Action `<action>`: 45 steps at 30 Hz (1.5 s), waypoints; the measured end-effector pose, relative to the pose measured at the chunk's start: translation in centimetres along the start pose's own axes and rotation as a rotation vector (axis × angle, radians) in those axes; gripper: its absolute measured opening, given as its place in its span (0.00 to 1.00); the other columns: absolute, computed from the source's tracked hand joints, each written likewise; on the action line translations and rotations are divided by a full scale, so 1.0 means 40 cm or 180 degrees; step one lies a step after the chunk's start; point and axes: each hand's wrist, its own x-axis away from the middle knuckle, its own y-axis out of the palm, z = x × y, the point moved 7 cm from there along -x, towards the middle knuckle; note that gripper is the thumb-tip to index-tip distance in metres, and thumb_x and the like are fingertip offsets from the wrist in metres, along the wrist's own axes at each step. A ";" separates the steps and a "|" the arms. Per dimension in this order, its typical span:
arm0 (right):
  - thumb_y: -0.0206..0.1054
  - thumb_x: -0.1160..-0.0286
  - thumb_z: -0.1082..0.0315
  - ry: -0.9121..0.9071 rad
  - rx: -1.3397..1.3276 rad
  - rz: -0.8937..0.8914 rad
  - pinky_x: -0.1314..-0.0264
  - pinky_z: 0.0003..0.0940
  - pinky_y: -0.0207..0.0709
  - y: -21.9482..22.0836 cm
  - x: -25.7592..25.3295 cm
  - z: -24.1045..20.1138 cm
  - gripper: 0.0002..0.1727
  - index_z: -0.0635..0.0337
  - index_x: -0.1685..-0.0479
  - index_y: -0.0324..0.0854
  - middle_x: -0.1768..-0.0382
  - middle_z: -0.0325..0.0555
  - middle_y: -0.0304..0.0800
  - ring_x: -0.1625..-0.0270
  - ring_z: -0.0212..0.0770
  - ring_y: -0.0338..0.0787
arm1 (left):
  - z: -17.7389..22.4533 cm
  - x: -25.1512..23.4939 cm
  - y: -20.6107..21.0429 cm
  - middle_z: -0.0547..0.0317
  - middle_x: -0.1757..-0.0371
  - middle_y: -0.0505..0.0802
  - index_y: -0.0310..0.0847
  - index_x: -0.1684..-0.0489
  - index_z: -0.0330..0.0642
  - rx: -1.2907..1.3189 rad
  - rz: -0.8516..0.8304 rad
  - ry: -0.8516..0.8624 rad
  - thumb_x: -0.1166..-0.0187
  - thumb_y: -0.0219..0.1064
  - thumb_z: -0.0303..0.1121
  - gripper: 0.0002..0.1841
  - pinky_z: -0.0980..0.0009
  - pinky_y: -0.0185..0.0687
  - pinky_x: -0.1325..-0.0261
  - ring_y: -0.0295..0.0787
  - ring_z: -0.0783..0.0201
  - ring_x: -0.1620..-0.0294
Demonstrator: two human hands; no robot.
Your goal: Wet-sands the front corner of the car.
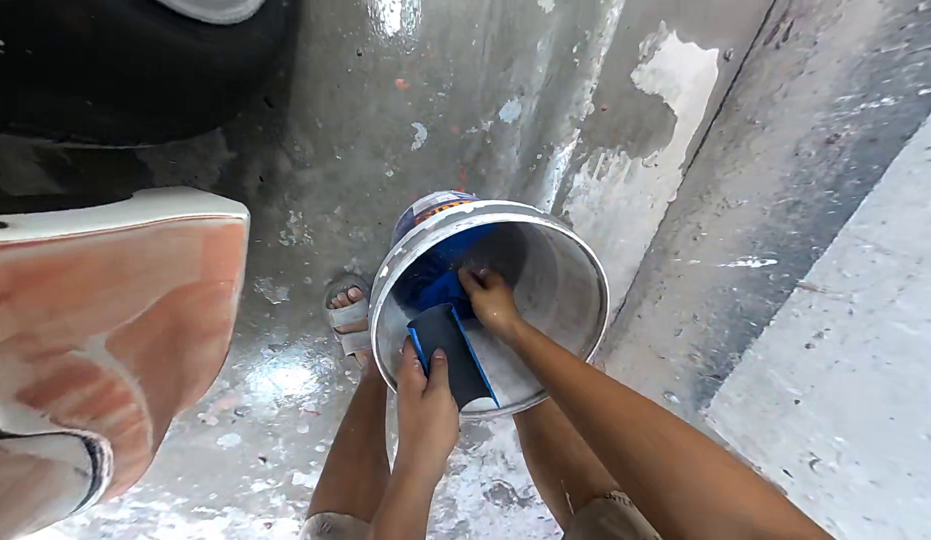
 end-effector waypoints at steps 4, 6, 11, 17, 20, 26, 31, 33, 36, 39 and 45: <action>0.66 0.19 0.49 -0.0439 0.0826 -0.0309 0.25 0.64 0.75 -0.014 0.088 -0.019 0.28 0.54 0.24 0.80 0.31 0.58 0.84 0.27 0.57 0.83 | 0.012 0.025 -0.011 0.49 0.30 0.86 0.63 0.14 0.45 0.0081 -0.0066 -0.0017 0.08 0.50 0.31 0.23 0.58 0.84 0.29 0.86 0.61 0.32; 0.64 0.17 0.50 -0.0434 0.0428 -0.0082 0.24 0.63 0.74 -0.062 0.179 -0.045 0.28 0.56 0.24 0.79 0.28 0.59 0.82 0.25 0.57 0.81 | 0.021 0.057 -0.023 0.48 0.28 0.85 0.61 0.13 0.45 0.0082 -0.0034 0.0083 0.08 0.50 0.31 0.24 0.58 0.84 0.28 0.86 0.60 0.31; 0.47 0.11 0.42 -0.2596 0.1041 0.0184 0.11 0.55 0.64 -0.173 0.617 -0.250 0.37 0.58 0.12 0.66 0.12 0.53 0.66 0.09 0.50 0.64 | 0.092 0.249 0.004 0.43 0.23 0.81 0.57 0.12 0.34 0.0324 -0.0101 -0.0065 0.06 0.46 0.34 0.26 0.61 0.78 0.22 0.81 0.61 0.26; 0.33 0.17 0.27 -0.3534 0.1691 -0.0454 0.06 0.62 0.44 -0.230 0.928 -0.323 0.53 0.64 0.08 0.56 0.10 0.58 0.61 0.06 0.52 0.57 | 0.253 0.581 0.043 0.48 0.48 0.92 0.72 0.30 0.31 0.1252 -0.0430 -0.0774 0.04 0.39 0.39 0.23 0.58 0.87 0.38 0.91 0.61 0.47; 0.29 0.20 0.25 -0.3275 0.1880 -0.0645 0.12 0.79 0.32 -0.233 0.950 -0.349 0.50 0.47 0.04 0.52 0.04 0.49 0.47 0.04 0.65 0.40 | 0.272 0.613 0.009 0.47 0.42 0.90 0.67 0.25 0.30 0.1109 -0.0429 -0.0237 0.04 0.38 0.39 0.24 0.58 0.85 0.34 0.90 0.62 0.42; 0.81 0.37 0.44 -0.1595 -0.0094 -0.0301 0.24 0.54 0.80 -0.244 0.813 -0.346 0.63 0.59 0.04 0.43 0.14 0.58 0.66 0.21 0.52 0.79 | 0.270 0.508 -0.051 0.44 0.54 0.95 0.82 0.41 0.27 -0.0148 -0.0074 0.0531 0.09 0.55 0.38 0.19 0.55 0.91 0.40 0.95 0.57 0.52; 0.71 0.27 0.66 -0.1455 -0.0003 0.0711 0.51 0.37 0.91 -0.255 0.647 -0.254 0.13 0.52 0.45 0.89 0.59 0.36 0.96 0.58 0.31 0.94 | 0.188 0.353 -0.020 0.38 0.17 0.73 0.53 0.11 0.36 -0.0668 -0.0046 0.0634 0.28 0.77 0.47 0.48 0.56 0.87 0.33 0.83 0.51 0.27; 0.69 0.32 0.70 -0.1836 0.0340 0.1035 0.46 0.39 0.91 -0.246 0.620 -0.236 0.15 0.51 0.46 0.91 0.52 0.38 0.94 0.51 0.34 0.94 | 0.171 0.323 0.032 0.40 0.16 0.71 0.55 0.10 0.37 -0.0833 -0.0316 0.0542 0.25 0.73 0.53 0.46 0.56 0.85 0.31 0.80 0.52 0.24; 0.69 0.30 0.60 -0.2080 0.0456 0.0655 0.43 0.37 0.90 -0.175 0.580 -0.205 0.15 0.48 0.45 0.91 0.50 0.35 0.94 0.48 0.31 0.93 | 0.131 0.237 0.110 0.46 0.32 0.85 0.65 0.20 0.34 -0.0199 -0.0816 0.0175 0.17 0.62 0.56 0.36 0.61 0.83 0.31 0.85 0.61 0.33; 0.70 0.29 0.57 -0.1838 0.0215 -0.0582 0.26 0.42 0.82 -0.099 0.496 -0.191 0.25 0.55 0.32 0.87 0.37 0.43 0.92 0.33 0.35 0.89 | 0.077 0.082 0.097 0.40 0.45 0.90 0.70 0.26 0.32 0.0154 -0.0277 -0.0349 0.09 0.51 0.53 0.30 0.54 0.85 0.39 0.89 0.53 0.44; 0.71 0.30 0.64 -0.1549 0.1783 0.0583 0.18 0.65 0.68 -0.122 0.138 -0.189 0.41 0.63 0.13 0.64 0.16 0.67 0.67 0.15 0.66 0.69 | 0.012 -0.128 0.044 0.34 0.30 0.84 0.66 0.19 0.37 -0.0770 0.0116 -0.0373 0.05 0.41 0.52 0.30 0.39 0.76 0.30 0.82 0.41 0.31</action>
